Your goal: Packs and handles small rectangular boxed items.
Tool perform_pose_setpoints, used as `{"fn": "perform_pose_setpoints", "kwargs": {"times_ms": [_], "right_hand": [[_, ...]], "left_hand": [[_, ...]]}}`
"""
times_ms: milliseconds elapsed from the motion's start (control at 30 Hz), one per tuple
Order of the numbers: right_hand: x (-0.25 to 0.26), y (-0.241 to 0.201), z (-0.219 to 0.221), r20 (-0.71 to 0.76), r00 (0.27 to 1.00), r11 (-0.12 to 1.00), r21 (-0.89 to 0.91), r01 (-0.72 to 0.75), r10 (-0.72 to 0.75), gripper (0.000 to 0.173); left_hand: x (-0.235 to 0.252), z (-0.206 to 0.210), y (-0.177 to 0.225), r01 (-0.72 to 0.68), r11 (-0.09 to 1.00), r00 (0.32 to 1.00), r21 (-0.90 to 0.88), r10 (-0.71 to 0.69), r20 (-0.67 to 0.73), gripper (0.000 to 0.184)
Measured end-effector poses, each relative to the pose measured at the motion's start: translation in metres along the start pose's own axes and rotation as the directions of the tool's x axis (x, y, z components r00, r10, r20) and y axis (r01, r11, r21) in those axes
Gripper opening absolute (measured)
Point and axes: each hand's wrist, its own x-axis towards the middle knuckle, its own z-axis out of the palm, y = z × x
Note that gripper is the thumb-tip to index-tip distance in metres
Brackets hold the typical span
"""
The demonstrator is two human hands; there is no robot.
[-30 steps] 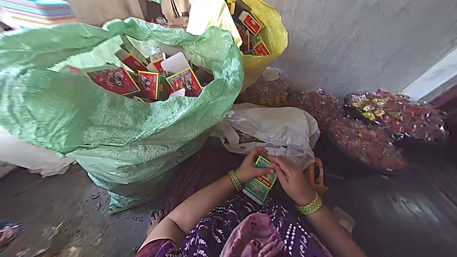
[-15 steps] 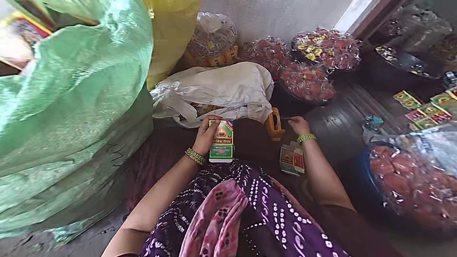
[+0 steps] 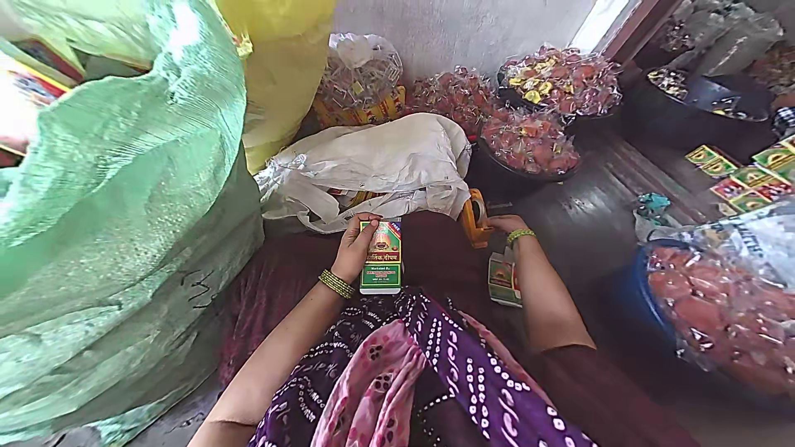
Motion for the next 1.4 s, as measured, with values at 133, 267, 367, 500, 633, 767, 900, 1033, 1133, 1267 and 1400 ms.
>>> {"fn": "perform_pose_setpoints", "kwargs": {"times_ms": [133,267,367,500,633,767,900,1033,1133,1267,1400], "right_hand": [[-0.023,0.014,-0.004,-0.008,1.0,0.995,-0.091,-0.03,0.03,0.041],[-0.02,0.029,0.007,0.015,0.999,0.996,-0.077,-0.037,0.038,0.046],[-0.011,0.038,0.017,0.008,1.0,0.999,-0.052,-0.004,0.005,0.042],[-0.005,0.041,0.026,-0.097,0.99,0.965,-0.248,0.079,-0.106,0.039],[-0.029,0.005,0.03,-0.13,0.989,0.814,-0.581,-0.017,-0.072,0.036],[-0.041,-0.002,0.038,-0.197,0.98,0.712,-0.688,-0.137,-0.002,0.035],[-0.035,0.006,0.033,-0.068,0.993,0.851,-0.523,0.047,-0.097,0.036],[-0.089,-0.037,0.047,0.158,0.903,0.906,0.216,0.363,-0.399,0.033],[-0.155,-0.088,0.07,0.249,0.785,0.737,0.58,0.348,-0.567,0.027],[-0.193,-0.126,0.105,0.266,0.66,0.615,0.693,0.376,-0.703,0.029],[-0.193,-0.136,0.137,0.314,0.66,0.617,0.732,0.29,-0.682,0.023]], "left_hand": [[0.0,0.001,0.0,-0.013,1.0,1.0,-0.004,0.013,0.003,0.026],[0.001,0.0,-0.001,-0.018,1.0,1.0,0.001,0.018,0.012,0.025],[0.001,-0.001,-0.001,-0.012,1.0,1.0,0.002,0.012,0.01,0.025],[0.0,0.001,0.002,-0.005,1.0,1.0,0.014,0.005,0.004,0.025],[0.0,0.001,-0.002,-0.018,1.0,1.0,0.014,0.018,0.016,0.024],[-0.002,0.0,-0.001,-0.029,0.999,0.999,0.028,0.028,0.04,0.024],[-0.001,-0.001,0.006,-0.043,0.996,0.998,0.079,0.039,0.053,0.027],[0.0,0.002,0.003,-0.037,0.997,0.999,0.068,0.034,0.042,0.027],[0.003,0.004,-0.004,-0.081,0.988,0.996,0.134,0.077,0.035,0.029],[0.003,0.003,-0.007,-0.167,0.95,0.986,0.263,0.163,0.037,0.032],[0.003,-0.002,-0.008,-0.238,0.919,0.97,0.316,0.24,0.032,0.039]]}}
